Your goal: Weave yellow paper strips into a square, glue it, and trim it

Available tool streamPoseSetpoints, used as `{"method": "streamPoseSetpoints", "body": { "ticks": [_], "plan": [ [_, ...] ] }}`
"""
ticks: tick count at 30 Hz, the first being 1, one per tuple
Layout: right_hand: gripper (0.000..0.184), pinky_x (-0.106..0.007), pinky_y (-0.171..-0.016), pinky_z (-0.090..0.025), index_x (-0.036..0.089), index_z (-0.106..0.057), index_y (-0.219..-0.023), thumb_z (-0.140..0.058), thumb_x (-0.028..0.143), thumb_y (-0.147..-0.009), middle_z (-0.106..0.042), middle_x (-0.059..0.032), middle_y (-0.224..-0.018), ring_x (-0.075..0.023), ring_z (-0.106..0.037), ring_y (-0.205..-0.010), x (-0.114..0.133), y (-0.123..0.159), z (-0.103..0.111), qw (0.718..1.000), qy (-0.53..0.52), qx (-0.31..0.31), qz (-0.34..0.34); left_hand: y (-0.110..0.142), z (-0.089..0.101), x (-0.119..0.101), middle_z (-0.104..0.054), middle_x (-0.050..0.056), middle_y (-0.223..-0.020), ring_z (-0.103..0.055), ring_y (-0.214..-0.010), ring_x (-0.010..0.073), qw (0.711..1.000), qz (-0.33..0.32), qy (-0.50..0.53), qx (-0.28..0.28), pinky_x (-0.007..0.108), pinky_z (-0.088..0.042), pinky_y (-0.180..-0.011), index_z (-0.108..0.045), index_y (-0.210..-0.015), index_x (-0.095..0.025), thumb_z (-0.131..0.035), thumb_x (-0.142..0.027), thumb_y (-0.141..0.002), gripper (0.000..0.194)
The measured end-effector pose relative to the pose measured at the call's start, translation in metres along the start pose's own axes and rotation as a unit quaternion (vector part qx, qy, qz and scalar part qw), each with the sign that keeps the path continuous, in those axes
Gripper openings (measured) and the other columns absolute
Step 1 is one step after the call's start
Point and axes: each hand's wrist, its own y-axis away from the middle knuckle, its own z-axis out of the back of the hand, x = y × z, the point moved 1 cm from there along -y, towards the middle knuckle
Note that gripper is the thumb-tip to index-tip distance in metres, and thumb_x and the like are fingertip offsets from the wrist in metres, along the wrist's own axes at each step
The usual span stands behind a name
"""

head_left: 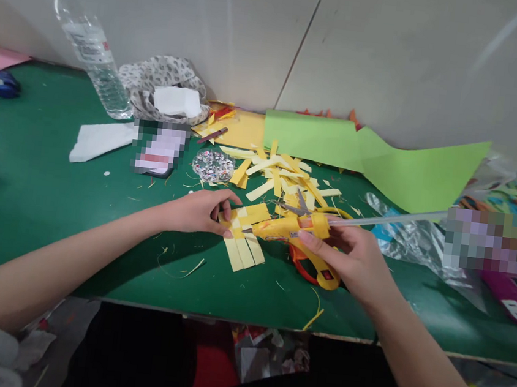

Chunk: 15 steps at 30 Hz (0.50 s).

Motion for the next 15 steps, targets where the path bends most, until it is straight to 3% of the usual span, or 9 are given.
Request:
{"method": "streamPoseSetpoints", "body": {
  "ticks": [15],
  "plan": [
    [0.029,-0.032,-0.058,-0.05,0.019,-0.069,-0.08,-0.067,0.044,-0.066,-0.069,-0.0055,-0.081,-0.0199,-0.062,-0.07,0.0002,0.0007,0.0005,0.999,-0.036,-0.026,-0.013,0.0026,-0.0012,-0.0074,-0.059,0.003,-0.09,-0.054,-0.072,0.0161,0.995,-0.007,-0.094,-0.022,0.025,-0.033,-0.054,-0.047,-0.115,-0.022,-0.065,-0.052,-0.065,0.061]
  ]
}}
